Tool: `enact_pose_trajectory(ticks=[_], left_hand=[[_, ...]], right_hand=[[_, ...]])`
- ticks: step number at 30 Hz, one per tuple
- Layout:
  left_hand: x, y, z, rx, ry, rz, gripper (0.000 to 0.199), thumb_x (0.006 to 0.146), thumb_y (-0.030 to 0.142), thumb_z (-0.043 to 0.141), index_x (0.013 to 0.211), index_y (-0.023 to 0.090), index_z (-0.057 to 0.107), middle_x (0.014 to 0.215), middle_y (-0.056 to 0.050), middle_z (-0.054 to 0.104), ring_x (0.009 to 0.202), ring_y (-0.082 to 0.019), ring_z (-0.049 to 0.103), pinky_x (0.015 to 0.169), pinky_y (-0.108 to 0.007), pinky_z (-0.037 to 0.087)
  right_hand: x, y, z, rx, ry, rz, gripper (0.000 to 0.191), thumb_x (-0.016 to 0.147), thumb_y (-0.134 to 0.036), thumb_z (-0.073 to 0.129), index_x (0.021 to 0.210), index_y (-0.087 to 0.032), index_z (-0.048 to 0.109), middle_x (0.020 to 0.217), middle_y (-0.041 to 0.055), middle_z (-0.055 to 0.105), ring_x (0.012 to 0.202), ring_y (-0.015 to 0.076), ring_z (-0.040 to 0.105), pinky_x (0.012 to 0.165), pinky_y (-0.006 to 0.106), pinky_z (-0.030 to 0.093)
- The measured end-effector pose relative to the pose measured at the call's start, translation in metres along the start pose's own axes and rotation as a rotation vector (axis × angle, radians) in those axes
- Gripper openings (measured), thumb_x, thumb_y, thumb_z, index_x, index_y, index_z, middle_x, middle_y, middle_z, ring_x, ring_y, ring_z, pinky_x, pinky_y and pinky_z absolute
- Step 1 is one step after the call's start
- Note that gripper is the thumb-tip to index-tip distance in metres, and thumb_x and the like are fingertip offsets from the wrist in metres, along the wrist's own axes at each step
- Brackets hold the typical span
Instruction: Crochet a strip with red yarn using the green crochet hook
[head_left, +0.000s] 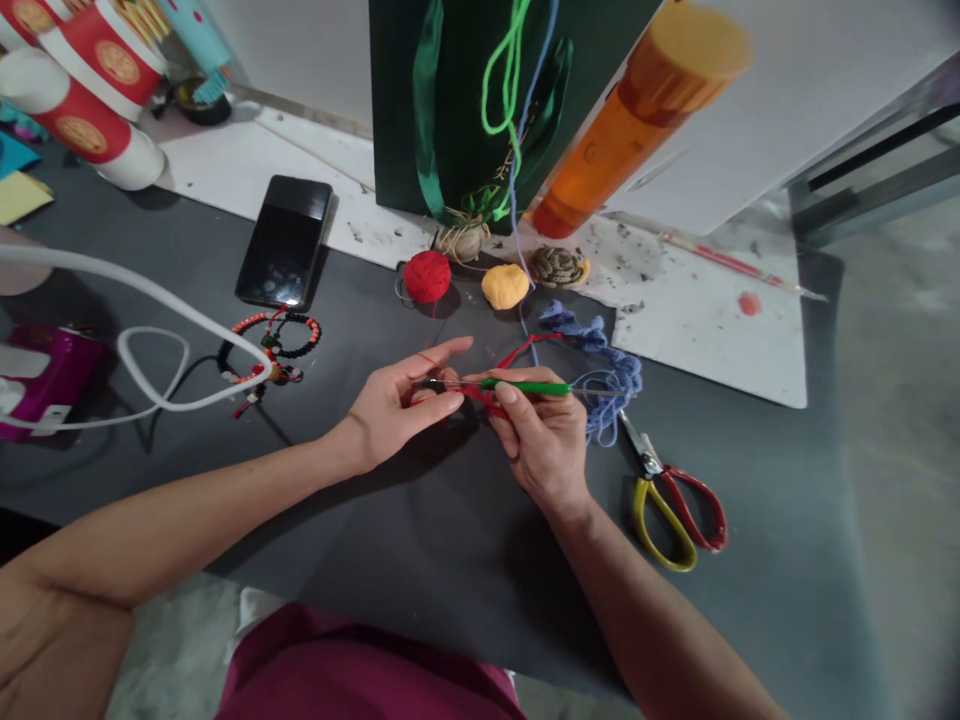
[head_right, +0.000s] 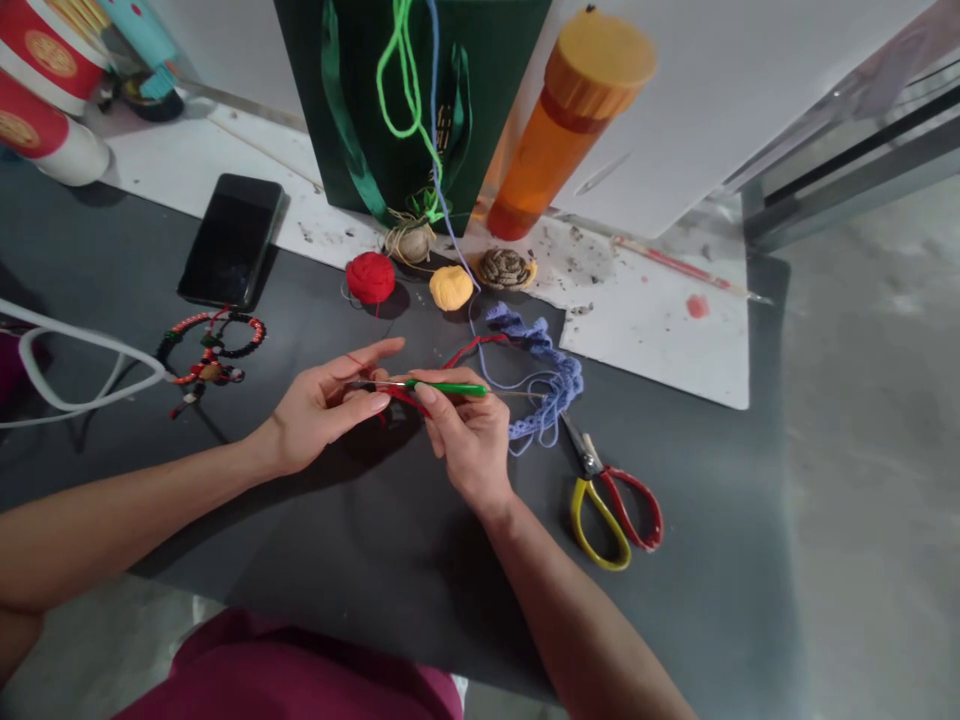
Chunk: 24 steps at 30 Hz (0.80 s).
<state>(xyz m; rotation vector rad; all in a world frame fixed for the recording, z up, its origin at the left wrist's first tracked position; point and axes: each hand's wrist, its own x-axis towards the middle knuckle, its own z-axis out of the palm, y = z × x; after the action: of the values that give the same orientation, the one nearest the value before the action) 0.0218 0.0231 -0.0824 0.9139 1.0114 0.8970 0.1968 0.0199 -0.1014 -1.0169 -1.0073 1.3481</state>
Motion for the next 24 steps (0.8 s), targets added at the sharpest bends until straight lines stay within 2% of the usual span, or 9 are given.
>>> enact_pose_trajectory(ticks=[4,9,14,18,24], left_hand=[[0.001,0.001,0.0,-0.024,-0.027,-0.011,0.063,0.078,0.027,0.079,0.139,0.02,0.066,0.086,0.003,0.058,0.057,-0.004,0.042,0.055,-0.024,0.036],[0.001,0.0,-0.001,-0.042,-0.046,-0.011,0.068,0.078,0.03,0.079,0.143,0.018,0.063,0.083,0.002,0.058,0.062,-0.008,0.047,0.048,-0.023,0.032],[0.002,-0.003,-0.002,-0.065,-0.052,0.001,0.065,0.079,0.031,0.08,0.141,0.018,0.065,0.084,0.0,0.06,0.067,-0.01,0.051,0.05,-0.022,0.035],[0.002,-0.003,-0.003,-0.061,-0.047,-0.002,0.064,0.078,0.03,0.08,0.139,0.018,0.067,0.083,0.0,0.06,0.068,-0.01,0.052,0.05,-0.022,0.035],[0.001,0.0,-0.002,-0.011,-0.02,-0.002,0.061,0.077,0.028,0.08,0.136,0.017,0.069,0.082,0.001,0.06,0.066,-0.009,0.05,0.055,-0.022,0.04]], right_hand=[[0.0,-0.001,-0.003,-0.009,0.004,0.004,0.023,0.089,-0.044,0.078,0.092,-0.023,0.071,0.066,-0.0037,0.075,0.03,0.001,0.035,0.029,0.015,0.025],[0.0,-0.005,-0.004,0.003,-0.044,0.002,0.026,0.094,-0.048,0.072,0.091,-0.024,0.062,0.07,-0.0041,0.075,0.03,0.0011,0.035,0.028,0.014,0.023],[0.003,-0.008,-0.006,-0.022,-0.054,0.01,0.03,0.093,-0.053,0.07,0.092,-0.026,0.055,0.074,-0.0039,0.077,0.03,0.0024,0.034,0.027,0.016,0.023],[0.003,-0.009,-0.007,-0.04,-0.083,-0.013,0.027,0.097,-0.052,0.066,0.094,-0.027,0.054,0.076,-0.0036,0.077,0.03,0.0031,0.035,0.027,0.017,0.022],[-0.001,-0.012,-0.01,-0.222,-0.079,-0.15,0.018,0.102,-0.046,0.06,0.097,-0.028,0.057,0.077,-0.0021,0.078,0.03,0.0049,0.036,0.027,0.021,0.026]])
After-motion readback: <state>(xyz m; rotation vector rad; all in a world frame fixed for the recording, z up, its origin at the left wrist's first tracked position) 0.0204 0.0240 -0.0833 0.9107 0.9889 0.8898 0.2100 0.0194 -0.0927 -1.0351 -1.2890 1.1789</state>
